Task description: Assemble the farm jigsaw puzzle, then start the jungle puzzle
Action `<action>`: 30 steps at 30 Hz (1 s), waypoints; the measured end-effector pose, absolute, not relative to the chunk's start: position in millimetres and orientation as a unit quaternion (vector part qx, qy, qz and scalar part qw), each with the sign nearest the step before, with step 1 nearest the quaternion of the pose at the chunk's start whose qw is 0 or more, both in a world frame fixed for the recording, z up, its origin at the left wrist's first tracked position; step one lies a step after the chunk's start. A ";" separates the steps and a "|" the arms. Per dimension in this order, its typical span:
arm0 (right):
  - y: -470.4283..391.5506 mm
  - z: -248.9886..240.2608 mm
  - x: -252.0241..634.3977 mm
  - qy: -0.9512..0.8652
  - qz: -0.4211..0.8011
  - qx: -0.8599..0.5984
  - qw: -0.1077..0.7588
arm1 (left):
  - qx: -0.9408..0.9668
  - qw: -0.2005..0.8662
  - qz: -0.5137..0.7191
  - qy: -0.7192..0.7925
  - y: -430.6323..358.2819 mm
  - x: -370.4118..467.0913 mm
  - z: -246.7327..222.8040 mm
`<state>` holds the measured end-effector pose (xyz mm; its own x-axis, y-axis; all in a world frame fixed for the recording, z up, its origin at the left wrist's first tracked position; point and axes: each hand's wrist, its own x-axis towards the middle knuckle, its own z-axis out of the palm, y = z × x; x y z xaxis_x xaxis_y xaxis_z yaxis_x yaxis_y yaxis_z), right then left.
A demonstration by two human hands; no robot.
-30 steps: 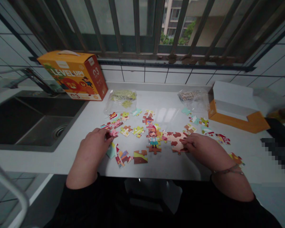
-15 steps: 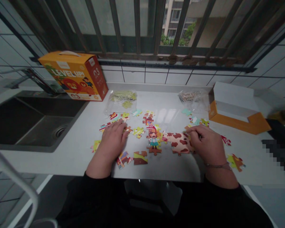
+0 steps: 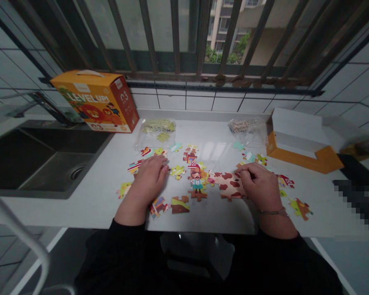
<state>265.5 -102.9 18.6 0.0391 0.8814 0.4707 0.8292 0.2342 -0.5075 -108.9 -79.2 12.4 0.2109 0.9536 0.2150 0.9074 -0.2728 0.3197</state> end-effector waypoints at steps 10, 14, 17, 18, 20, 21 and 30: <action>-96.9 8.0 270.6 -0.683 0.046 -0.589 0.431 | 0.753 0.004 0.106 0.649 -61.0 -113.2 6.6; -96.7 7.7 270.9 -0.678 0.052 -0.591 0.434 | 0.740 -0.018 0.086 0.667 -47.1 -106.2 14.9; -96.3 7.6 271.0 -0.676 0.051 -0.589 0.439 | 0.716 -0.031 0.071 0.694 -30.6 -99.7 17.8; -96.1 7.5 271.1 -0.675 0.052 -0.590 0.440 | 0.708 -0.033 0.068 0.702 -25.5 -97.6 18.2; -95.3 7.3 271.6 -0.671 0.055 -0.591 0.444 | 0.695 -0.032 0.064 0.715 -17.3 -94.1 18.6; -94.8 7.2 271.9 -0.670 0.058 -0.591 0.445 | 0.691 -0.031 0.063 0.720 -14.5 -93.1 18.6; -91.6 7.0 273.8 -0.673 0.062 -0.578 0.458 | 0.675 0.033 0.095 0.731 -10.1 -108.5 17.5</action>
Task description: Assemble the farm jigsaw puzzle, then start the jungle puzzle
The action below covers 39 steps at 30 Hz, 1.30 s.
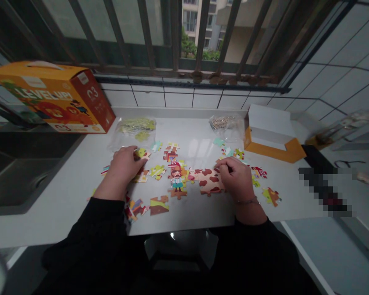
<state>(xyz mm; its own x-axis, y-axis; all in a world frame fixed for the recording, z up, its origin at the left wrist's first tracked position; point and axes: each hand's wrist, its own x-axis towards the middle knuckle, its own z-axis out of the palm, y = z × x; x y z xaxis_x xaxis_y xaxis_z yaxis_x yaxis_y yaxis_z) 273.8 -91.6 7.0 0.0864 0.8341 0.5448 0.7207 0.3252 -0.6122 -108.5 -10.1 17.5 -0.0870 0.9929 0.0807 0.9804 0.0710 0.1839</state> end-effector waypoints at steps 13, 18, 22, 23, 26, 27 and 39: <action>-93.0 13.4 266.1 -0.724 0.104 -0.497 0.467 | 0.642 0.249 0.329 0.646 -60.0 -74.6 46.7; -94.5 15.0 259.8 -0.781 0.157 -0.409 0.445 | 0.541 0.441 0.460 0.548 -100.5 -7.6 35.8; -94.9 10.3 255.2 -0.810 0.179 -0.366 0.422 | 0.532 0.517 0.448 0.498 -109.3 18.5 13.6; -94.7 8.8 253.8 -0.814 0.177 -0.359 0.420 | 0.536 0.529 0.443 0.486 -109.2 20.3 9.5; -93.6 4.3 251.5 -0.819 0.167 -0.359 0.415 | 0.553 0.534 0.428 0.476 -109.0 18.3 4.8; -93.0 2.6 251.7 -0.820 0.165 -0.364 0.410 | 0.566 0.520 0.421 0.482 -109.3 15.8 5.5; -88.1 -1.9 259.6 -0.869 0.197 -0.331 0.311 | 0.865 0.146 0.260 0.404 -100.0 -25.8 2.3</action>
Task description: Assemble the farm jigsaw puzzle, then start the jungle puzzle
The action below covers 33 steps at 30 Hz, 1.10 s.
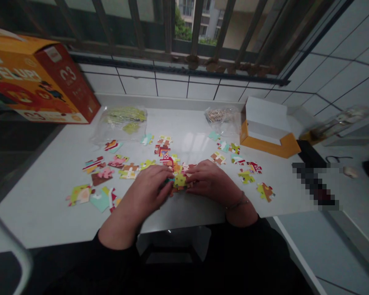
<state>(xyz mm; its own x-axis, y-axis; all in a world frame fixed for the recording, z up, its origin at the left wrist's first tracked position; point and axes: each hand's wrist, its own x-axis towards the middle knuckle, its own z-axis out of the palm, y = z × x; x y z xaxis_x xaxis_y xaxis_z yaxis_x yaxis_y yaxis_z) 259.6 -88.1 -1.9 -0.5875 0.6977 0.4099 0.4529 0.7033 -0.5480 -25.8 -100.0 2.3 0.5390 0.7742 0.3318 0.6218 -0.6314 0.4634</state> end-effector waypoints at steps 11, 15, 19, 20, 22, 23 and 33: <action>-88.7 -2.6 260.9 -0.883 0.182 -0.320 0.293 | 0.891 0.164 0.204 0.371 -99.4 -20.9 -0.7; -87.9 -6.0 261.8 -0.880 0.188 -0.328 0.287 | 0.894 0.157 0.202 0.368 -98.1 -19.5 -2.3; -88.2 -7.9 262.1 -0.879 0.193 -0.330 0.286 | 0.892 0.155 0.205 0.371 -98.0 -18.9 -3.1; -88.2 -8.0 262.1 -0.879 0.193 -0.330 0.286 | 0.893 0.155 0.205 0.371 -98.1 -18.9 -3.2; -88.2 -8.1 262.3 -0.880 0.194 -0.328 0.284 | 0.893 0.153 0.206 0.371 -98.1 -18.8 -3.4; -88.1 -8.1 262.4 -0.880 0.194 -0.327 0.284 | 0.893 0.152 0.207 0.370 -98.1 -18.8 -3.6; -85.9 -10.5 263.0 -0.880 0.192 -0.332 0.279 | 0.891 0.159 0.233 0.356 -97.3 -18.9 -5.8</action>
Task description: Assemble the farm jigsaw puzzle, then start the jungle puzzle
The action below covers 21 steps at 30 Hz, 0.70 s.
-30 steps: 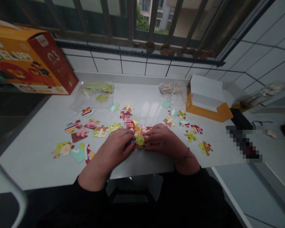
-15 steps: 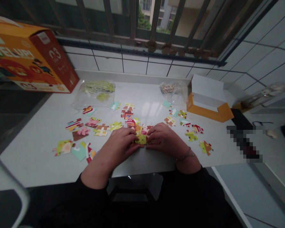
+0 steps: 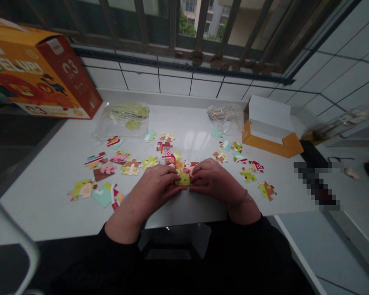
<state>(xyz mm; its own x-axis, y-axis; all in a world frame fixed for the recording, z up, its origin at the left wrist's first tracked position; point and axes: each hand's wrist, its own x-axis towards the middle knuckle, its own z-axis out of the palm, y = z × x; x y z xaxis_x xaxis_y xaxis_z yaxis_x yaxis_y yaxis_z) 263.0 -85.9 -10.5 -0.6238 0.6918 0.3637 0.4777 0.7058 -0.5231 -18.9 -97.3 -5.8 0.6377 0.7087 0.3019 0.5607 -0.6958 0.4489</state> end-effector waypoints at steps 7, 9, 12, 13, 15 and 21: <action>-90.1 -3.5 259.8 -0.882 0.183 -0.334 0.278 | 0.897 0.148 0.218 0.356 -98.1 -18.9 -5.3; -92.9 2.0 258.8 -0.877 0.167 -0.361 0.271 | 0.897 0.145 0.220 0.356 -98.4 -18.6 -5.2; -95.4 7.5 258.3 -0.850 0.135 -0.424 0.280 | 0.899 0.130 0.211 0.360 -97.9 -17.5 -6.6; -95.6 8.0 258.3 -0.844 0.132 -0.437 0.281 | 0.900 0.123 0.205 0.364 -97.8 -16.7 -7.1; -95.5 7.2 258.2 -0.847 0.142 -0.439 0.264 | 0.902 0.109 0.186 0.375 -99.2 -14.5 -6.4; -100.7 8.1 259.5 -0.825 0.145 -0.460 0.296 | 0.892 0.122 0.090 0.425 -128.6 -10.6 26.4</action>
<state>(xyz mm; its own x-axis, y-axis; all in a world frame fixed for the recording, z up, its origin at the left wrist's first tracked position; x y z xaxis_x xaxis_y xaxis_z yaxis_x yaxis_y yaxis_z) 259.5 -100.7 8.1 -0.4019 0.8440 0.3551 0.6721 0.5353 -0.5116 -10.6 -128.6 26.4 0.6221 0.7809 0.0565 0.7369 -0.6084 0.2945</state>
